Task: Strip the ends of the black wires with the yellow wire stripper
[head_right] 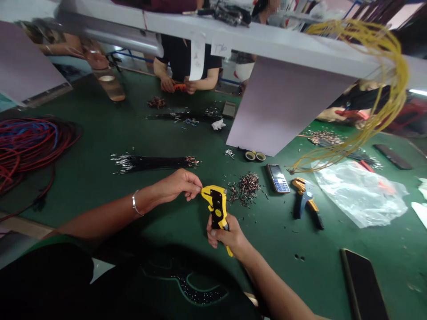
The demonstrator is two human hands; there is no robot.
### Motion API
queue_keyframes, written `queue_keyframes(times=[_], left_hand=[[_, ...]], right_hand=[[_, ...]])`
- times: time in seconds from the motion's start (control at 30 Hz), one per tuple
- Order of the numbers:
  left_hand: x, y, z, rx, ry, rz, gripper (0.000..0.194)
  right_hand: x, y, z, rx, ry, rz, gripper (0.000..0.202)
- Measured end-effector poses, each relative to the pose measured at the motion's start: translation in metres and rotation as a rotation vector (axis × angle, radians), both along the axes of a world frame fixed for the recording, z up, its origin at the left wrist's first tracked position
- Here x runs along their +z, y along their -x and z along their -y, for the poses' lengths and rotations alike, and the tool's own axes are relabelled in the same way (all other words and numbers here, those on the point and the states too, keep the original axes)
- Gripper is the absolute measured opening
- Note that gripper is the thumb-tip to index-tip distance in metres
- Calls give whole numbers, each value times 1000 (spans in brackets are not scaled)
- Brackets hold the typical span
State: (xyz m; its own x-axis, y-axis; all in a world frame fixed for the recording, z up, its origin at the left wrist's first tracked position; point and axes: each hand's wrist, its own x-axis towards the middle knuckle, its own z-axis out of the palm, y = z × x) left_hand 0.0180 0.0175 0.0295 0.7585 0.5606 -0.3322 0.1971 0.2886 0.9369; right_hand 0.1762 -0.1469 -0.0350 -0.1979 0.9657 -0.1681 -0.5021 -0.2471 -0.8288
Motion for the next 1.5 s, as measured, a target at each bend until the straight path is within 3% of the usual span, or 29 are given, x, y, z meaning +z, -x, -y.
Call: queue_keyframes(times=[0.83,1.03,1.2,1.5], left_hand=[[-6,-1,3,123,65,109,11],[-8,-4,9,210,137,133,13],[-10,-6,13,201,211,140,11],[-9,-4,11,178,363,202,11]], right_hand=[[3,-6,-7,80,-92,-124,31],[8,-5,-5,45,-82,-116,31],[15,-5,-4,31,-59,-97,31],[9,-7,-6,32,-67,-94,30]])
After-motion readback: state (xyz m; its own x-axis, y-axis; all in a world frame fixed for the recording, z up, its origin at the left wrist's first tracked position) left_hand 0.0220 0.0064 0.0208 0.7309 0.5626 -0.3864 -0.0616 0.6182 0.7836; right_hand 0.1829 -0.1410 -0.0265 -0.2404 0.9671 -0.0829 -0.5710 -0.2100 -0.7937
